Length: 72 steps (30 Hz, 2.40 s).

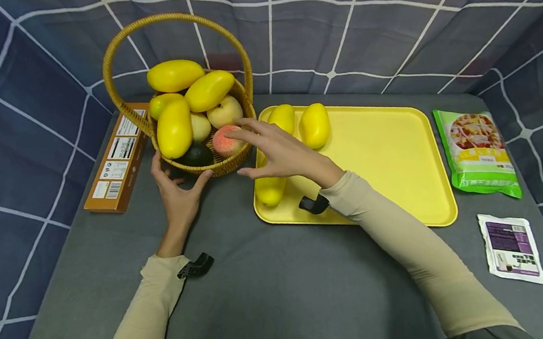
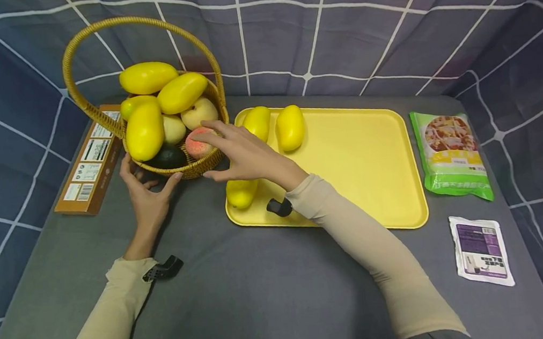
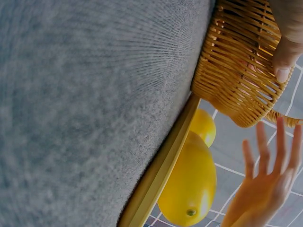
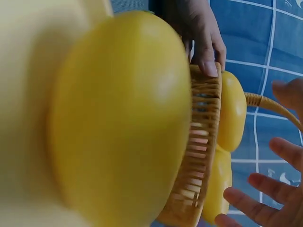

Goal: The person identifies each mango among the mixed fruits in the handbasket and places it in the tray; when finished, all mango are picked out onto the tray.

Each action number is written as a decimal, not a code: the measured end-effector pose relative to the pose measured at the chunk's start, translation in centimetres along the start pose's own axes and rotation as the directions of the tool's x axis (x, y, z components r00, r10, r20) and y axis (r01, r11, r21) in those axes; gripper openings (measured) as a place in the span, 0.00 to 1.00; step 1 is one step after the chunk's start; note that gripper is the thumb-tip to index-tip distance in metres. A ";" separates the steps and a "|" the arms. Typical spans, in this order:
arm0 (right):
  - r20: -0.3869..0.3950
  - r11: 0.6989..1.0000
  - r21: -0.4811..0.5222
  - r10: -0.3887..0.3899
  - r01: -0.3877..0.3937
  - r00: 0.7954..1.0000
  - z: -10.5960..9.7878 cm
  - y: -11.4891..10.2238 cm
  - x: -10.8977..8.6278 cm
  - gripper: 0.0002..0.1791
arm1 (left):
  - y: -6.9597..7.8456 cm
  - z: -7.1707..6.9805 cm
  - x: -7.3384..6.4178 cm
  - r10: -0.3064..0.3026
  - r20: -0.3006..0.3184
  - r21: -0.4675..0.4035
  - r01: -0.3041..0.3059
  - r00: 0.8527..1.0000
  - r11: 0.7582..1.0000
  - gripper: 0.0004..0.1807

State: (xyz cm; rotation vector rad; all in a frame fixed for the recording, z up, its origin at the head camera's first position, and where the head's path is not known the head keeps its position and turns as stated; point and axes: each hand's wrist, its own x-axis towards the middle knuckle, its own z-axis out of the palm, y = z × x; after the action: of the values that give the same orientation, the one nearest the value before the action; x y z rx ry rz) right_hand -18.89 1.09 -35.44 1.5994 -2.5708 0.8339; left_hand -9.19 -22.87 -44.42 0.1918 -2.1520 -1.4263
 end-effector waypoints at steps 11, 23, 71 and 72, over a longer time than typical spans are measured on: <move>0.050 1.000 0.025 0.010 -0.011 0.999 1.3 -0.3 4.7 0.39 | 2.8 0.0 0.1 -0.002 0.034 -0.040 0.004 0.999 0.999 0.54; 0.141 0.998 -0.013 0.066 -0.065 0.988 2.0 -1.7 10.2 0.45 | 2.7 -0.3 0.2 -0.023 0.046 -0.024 0.024 0.999 0.999 0.54; -0.123 0.999 0.040 0.040 -0.036 0.992 2.3 -1.3 6.9 0.41 | -1.9 0.2 0.3 -0.019 0.012 0.008 0.019 1.000 1.000 0.58; -0.125 0.999 0.042 0.038 -0.033 0.991 2.2 -1.1 6.6 0.41 | -1.9 0.2 0.3 -0.019 0.011 0.005 0.019 1.000 1.000 0.58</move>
State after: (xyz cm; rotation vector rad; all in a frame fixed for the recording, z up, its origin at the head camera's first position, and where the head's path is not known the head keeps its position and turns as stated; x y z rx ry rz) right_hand -20.52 -5.80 -35.05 1.4630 -2.5184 0.9620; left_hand -9.87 -23.65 -46.05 0.2073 -2.1681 -1.4364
